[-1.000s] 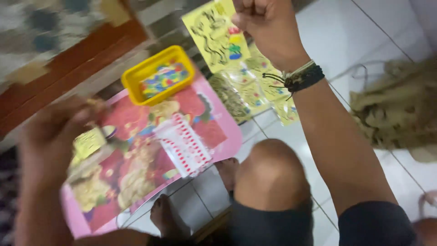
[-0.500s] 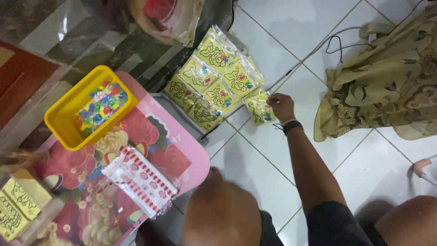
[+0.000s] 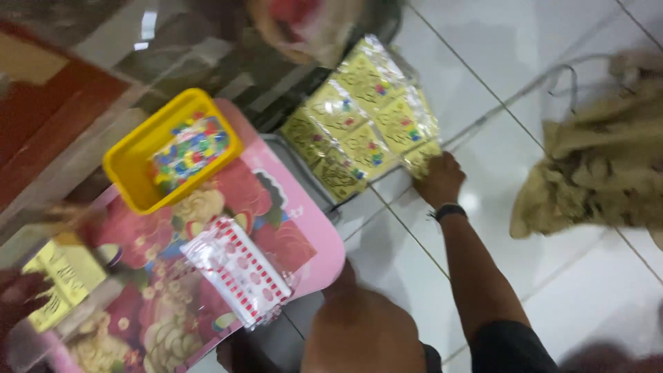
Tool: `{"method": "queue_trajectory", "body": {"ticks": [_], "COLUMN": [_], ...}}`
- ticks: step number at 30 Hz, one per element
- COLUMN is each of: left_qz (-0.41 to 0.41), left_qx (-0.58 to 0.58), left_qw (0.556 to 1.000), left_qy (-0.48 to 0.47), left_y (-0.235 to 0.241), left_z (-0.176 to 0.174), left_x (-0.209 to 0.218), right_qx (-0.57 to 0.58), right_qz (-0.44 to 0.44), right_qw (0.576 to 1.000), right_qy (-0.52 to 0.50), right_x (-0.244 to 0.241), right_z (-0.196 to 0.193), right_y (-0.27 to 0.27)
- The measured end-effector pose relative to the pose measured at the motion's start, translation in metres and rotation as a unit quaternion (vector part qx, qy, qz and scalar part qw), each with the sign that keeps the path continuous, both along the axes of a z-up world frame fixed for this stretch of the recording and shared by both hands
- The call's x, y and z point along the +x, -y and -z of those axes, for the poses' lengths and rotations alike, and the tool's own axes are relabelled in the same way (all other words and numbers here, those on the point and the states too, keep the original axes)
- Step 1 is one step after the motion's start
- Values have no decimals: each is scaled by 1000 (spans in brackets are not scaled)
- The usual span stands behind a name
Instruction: The person places yellow stickers and small colorful plastic pieces into clear plastic bags by hand while sitting on the floor.
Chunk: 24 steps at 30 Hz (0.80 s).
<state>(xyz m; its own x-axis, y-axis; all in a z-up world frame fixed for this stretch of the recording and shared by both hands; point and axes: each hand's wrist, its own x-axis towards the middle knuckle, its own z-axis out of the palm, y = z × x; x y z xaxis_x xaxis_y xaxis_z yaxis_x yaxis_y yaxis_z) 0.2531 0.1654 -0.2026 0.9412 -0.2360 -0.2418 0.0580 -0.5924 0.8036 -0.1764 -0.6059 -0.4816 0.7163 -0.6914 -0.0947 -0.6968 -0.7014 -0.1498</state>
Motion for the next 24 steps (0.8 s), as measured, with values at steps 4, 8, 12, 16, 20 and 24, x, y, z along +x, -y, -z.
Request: {"method": "queue_trajectory", "body": {"ticks": [4,8,12,16,20,24], "left_qz": [-63,-35,-20,23,75,137], "left_qx": [12,69,145,71,89,97], "left_qw": [997,992,985,991,978,962], "left_qy": [37,95,95,111,174,214], "left_y": [125,192,178,162,150,149], "left_z": [-120,-183,-166,-146,-115,-105], "left_x": [-185,-228,-209,-193,-181,-185], "right_qx": [58,-56,56,95,24,-36], "right_qz": [-6,-58,-148,-268,-470,-512], "right_qw": [998,994,982,954,868,854], "right_qy": [1,79,104,98,155,81], "right_x": [2,4,55,126,178,218], "right_z": [-38,-42,-144,-287,-397,-442], "right_y": [1,12,11,-45,-123,-215]}}
